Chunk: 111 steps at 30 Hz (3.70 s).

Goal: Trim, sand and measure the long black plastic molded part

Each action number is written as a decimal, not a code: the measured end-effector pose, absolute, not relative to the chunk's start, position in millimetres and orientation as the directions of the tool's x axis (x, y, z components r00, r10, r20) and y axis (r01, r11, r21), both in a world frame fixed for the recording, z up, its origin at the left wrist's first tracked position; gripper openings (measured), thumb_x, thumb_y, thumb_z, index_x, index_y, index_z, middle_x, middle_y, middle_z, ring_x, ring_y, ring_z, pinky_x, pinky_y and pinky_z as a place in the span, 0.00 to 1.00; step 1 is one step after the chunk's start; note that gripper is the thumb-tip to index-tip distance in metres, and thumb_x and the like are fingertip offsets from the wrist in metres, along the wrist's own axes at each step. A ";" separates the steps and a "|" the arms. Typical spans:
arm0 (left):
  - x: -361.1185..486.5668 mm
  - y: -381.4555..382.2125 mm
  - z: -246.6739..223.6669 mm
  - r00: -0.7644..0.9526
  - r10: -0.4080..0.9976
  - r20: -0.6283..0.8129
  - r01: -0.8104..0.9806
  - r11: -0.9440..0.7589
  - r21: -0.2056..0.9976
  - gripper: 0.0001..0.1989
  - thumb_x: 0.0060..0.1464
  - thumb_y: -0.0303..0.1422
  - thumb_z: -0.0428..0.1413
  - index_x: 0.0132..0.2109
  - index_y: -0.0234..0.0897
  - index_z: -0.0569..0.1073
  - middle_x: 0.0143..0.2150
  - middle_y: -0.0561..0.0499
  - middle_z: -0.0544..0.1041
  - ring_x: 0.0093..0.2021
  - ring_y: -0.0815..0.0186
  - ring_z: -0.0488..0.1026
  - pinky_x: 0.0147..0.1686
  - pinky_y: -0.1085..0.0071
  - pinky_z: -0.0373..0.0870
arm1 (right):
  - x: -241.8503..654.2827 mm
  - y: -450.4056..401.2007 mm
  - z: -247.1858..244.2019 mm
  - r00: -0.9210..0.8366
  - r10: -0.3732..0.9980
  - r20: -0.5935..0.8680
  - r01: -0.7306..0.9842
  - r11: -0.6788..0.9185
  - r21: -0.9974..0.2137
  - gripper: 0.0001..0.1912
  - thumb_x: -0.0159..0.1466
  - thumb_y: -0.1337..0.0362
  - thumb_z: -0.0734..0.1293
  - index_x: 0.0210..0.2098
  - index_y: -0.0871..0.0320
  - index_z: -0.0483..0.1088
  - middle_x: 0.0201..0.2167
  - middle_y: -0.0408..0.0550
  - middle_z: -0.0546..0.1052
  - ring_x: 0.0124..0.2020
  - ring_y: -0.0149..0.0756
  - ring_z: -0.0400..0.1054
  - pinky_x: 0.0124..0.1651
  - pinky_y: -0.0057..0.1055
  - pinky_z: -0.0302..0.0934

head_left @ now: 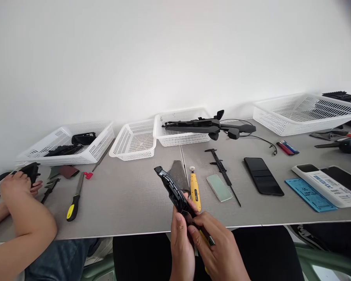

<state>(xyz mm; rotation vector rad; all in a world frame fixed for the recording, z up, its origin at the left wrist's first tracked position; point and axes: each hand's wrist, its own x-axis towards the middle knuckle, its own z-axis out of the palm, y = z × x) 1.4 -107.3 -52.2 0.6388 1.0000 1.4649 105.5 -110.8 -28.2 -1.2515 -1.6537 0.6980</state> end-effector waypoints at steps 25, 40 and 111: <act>-2.4 -109.9 -46.6 -0.111 0.952 -0.287 -0.479 0.202 0.854 0.34 0.65 0.59 0.57 0.67 0.42 0.77 0.68 0.39 0.77 0.71 0.44 0.70 0.70 0.53 0.68 | 110.2 -112.2 -28.9 -0.095 0.940 0.327 0.396 0.337 -0.854 0.11 0.77 0.61 0.63 0.38 0.53 0.73 0.33 0.45 0.80 0.31 0.34 0.75 0.34 0.25 0.69; -4.0 -106.9 -40.4 -0.091 0.963 -0.252 -0.490 0.177 0.853 0.31 0.66 0.58 0.56 0.62 0.40 0.79 0.61 0.38 0.81 0.67 0.45 0.73 0.69 0.51 0.67 | 112.8 -108.7 -19.6 -0.098 0.934 0.344 0.351 0.356 -0.866 0.10 0.77 0.63 0.63 0.38 0.53 0.73 0.34 0.46 0.81 0.34 0.35 0.78 0.37 0.26 0.71; -3.2 -101.2 -45.5 -0.184 0.829 -0.527 -0.647 0.302 0.701 0.25 0.64 0.53 0.61 0.55 0.38 0.83 0.58 0.41 0.84 0.68 0.45 0.74 0.67 0.55 0.71 | 115.7 -101.9 -35.0 -0.095 0.987 0.131 0.364 0.157 -0.918 0.21 0.80 0.56 0.59 0.30 0.53 0.66 0.26 0.41 0.72 0.25 0.32 0.66 0.30 0.27 0.59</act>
